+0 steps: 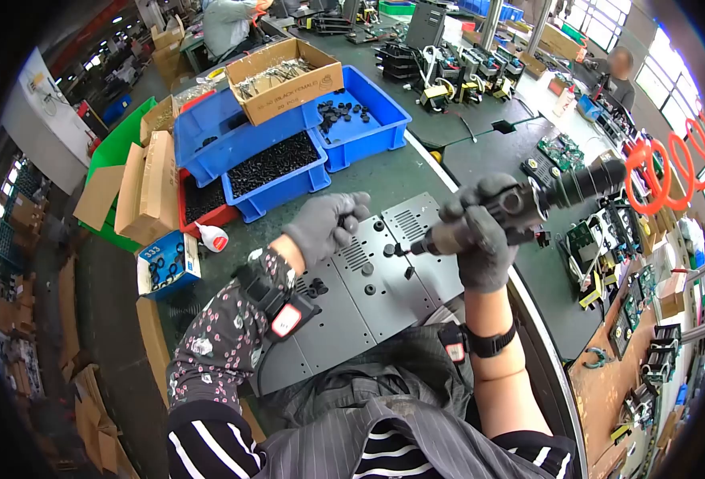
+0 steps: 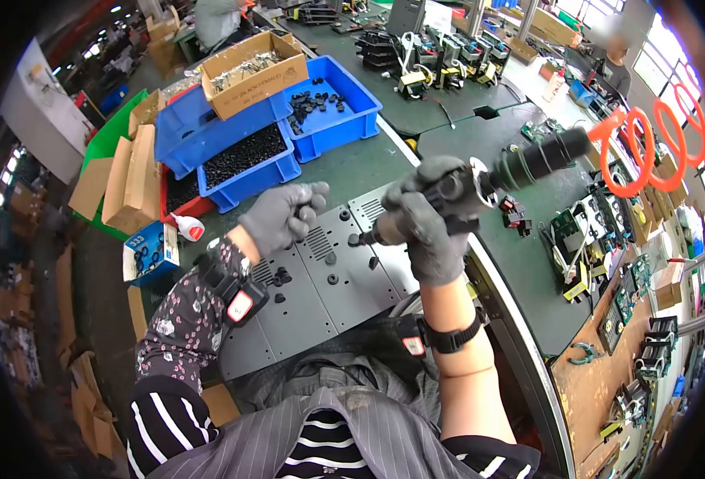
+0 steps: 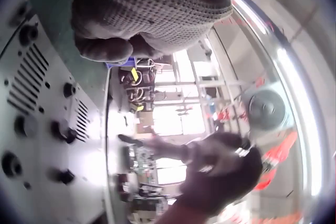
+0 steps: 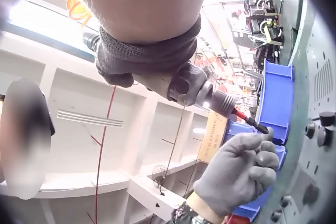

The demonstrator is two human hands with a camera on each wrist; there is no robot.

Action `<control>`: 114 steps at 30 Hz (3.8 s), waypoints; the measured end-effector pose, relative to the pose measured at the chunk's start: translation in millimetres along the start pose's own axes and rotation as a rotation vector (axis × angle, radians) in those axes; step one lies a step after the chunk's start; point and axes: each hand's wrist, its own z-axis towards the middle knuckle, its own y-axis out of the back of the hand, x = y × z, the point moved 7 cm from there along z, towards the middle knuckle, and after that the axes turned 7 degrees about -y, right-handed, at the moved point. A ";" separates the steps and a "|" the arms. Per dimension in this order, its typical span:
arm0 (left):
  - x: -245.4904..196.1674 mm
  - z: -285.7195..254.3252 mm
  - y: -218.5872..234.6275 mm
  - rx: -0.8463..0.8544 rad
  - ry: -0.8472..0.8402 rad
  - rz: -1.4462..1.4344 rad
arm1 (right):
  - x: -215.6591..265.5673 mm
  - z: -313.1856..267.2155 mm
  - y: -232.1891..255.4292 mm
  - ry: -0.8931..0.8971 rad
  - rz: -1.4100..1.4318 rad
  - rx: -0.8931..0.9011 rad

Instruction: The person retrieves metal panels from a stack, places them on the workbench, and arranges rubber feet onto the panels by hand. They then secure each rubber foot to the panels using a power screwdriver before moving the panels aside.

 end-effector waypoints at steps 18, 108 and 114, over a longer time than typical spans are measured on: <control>82.3 -97.3 -18.6 0.144 0.032 -0.390 | 25.0 -42.0 -10.5 0.083 0.293 0.135; 5.4 21.1 16.2 -0.139 -0.058 -0.105 | 4.0 27.0 13.9 0.045 -0.129 0.049; 47.1 -49.5 -10.8 0.147 0.091 -0.121 | 13.8 -15.9 32.5 0.055 -0.028 -0.006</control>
